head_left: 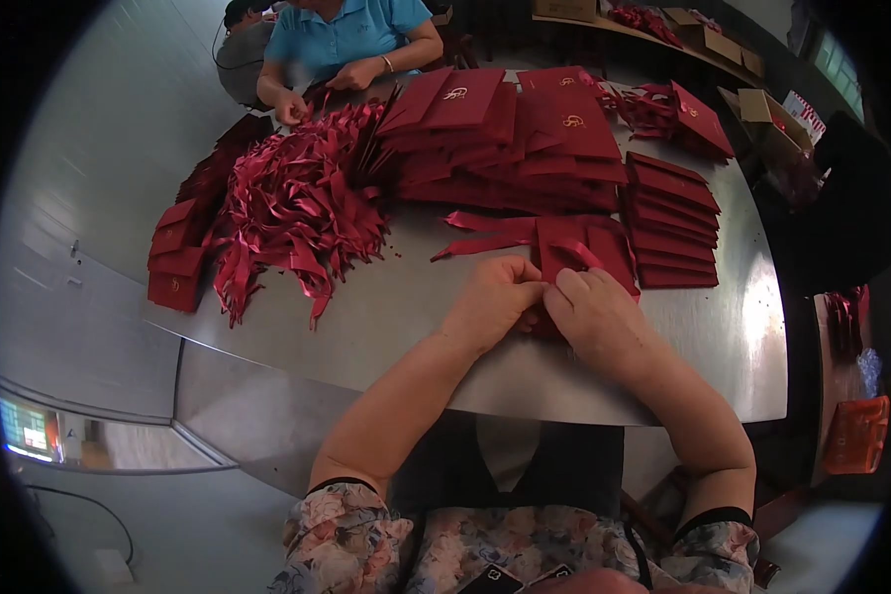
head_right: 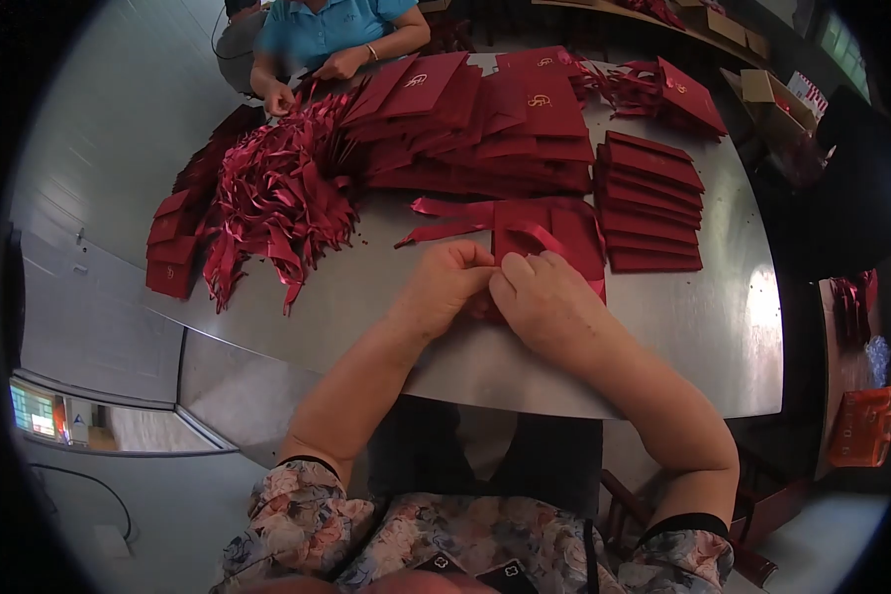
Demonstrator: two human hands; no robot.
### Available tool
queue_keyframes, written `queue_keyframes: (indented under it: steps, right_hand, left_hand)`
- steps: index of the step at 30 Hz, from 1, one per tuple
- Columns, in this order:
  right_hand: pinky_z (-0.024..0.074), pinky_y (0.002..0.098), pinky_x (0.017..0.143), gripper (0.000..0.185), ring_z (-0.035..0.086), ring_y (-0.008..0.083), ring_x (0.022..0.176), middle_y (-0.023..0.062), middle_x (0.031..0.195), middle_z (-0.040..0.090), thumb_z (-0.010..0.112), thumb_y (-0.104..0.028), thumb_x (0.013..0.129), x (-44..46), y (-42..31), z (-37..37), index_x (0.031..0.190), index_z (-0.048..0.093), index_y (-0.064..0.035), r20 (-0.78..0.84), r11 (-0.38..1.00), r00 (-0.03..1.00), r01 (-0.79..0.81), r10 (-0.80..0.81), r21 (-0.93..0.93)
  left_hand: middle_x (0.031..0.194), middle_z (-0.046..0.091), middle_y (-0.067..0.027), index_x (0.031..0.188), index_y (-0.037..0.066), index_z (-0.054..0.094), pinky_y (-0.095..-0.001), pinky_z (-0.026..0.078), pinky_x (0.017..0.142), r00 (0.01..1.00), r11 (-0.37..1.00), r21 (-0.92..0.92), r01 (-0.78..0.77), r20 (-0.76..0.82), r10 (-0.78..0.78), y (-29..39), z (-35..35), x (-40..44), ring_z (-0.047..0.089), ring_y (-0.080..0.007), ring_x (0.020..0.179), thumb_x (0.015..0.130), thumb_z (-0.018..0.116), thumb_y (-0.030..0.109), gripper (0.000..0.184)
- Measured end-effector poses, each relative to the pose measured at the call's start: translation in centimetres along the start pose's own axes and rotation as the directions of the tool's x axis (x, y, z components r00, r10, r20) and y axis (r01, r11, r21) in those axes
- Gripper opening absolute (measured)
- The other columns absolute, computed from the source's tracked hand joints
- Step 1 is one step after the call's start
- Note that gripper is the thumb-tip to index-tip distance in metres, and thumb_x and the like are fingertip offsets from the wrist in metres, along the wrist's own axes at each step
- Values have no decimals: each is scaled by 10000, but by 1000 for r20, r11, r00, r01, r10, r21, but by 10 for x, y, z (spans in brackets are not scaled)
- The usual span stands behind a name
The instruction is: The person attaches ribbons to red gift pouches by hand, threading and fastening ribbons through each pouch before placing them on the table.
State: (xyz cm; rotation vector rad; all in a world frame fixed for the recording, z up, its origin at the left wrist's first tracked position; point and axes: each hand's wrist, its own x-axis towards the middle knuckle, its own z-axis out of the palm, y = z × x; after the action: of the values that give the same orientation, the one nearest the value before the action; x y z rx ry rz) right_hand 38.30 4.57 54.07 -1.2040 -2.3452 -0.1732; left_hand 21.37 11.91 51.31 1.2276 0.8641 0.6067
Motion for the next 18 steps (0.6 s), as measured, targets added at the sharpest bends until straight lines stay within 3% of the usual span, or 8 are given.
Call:
queue_keyframes:
  steps: [2,4,6,8,10,11,13,18]
  right_hand:
    - [503,408,641,139,596,308,723,118,844,536,549,-78,777,0,-5,5,904,559,-22,33,993,999,40,-37,-112]
    - [507,383,653,128,603,292,727,108,836,555,576,-52,777,-4,-1,9,898,587,-13,-18,998,999,-43,42,-41]
    - [511,358,665,118,611,277,731,98,828,574,603,-27,776,-7,9,12,891,615,-3,-70,992,990,-120,122,26]
    - [510,345,698,127,643,257,763,108,858,635,699,-18,751,-9,20,15,875,675,-11,-79,791,897,-340,436,509]
    - [513,332,702,117,653,241,760,110,843,652,716,-17,752,-10,22,11,866,689,-15,-8,709,870,-397,494,582]
    - [516,318,705,108,663,225,757,111,827,670,733,-15,753,-10,23,9,857,703,-19,66,618,837,-452,543,643]
    - [511,296,703,117,655,195,765,110,844,675,730,-1,758,-13,26,14,872,706,-7,86,635,851,-451,519,627]
    - [506,272,718,126,649,163,789,111,881,687,714,-11,802,-15,29,12,925,705,12,172,642,867,-467,468,608]
  left_hand:
    - [768,639,-18,892,47,640,-244,483,527,1000,1000,12,13,12,-13,-2,-2,1,586,-108,599,887,644,109,62]
    - [758,631,-16,895,43,635,-245,488,531,995,978,-195,67,89,-50,-2,-6,3,587,-105,602,901,618,94,54]
    - [755,627,-14,927,39,644,-248,491,532,990,957,-269,110,111,-82,4,-8,-1,587,-103,602,903,610,84,61]
    - [753,623,-13,959,35,654,-251,494,532,985,928,-340,150,131,-112,7,-7,-2,588,-101,603,905,602,74,84]
    - [754,618,-9,1038,39,664,-246,483,541,989,988,-105,114,103,-103,5,-5,-2,577,-88,607,890,615,76,160]
    - [754,618,-9,1038,39,664,-246,483,541,989,988,-102,113,104,-103,5,-5,-1,577,-88,607,890,615,76,160]
    - [752,609,-5,1066,32,673,-238,457,546,994,987,163,2,106,-20,4,-5,-1,554,-75,611,871,621,73,206]
    - [730,595,6,1005,27,684,-233,427,541,978,948,316,-32,204,-35,9,-5,0,528,-69,604,855,620,67,168]
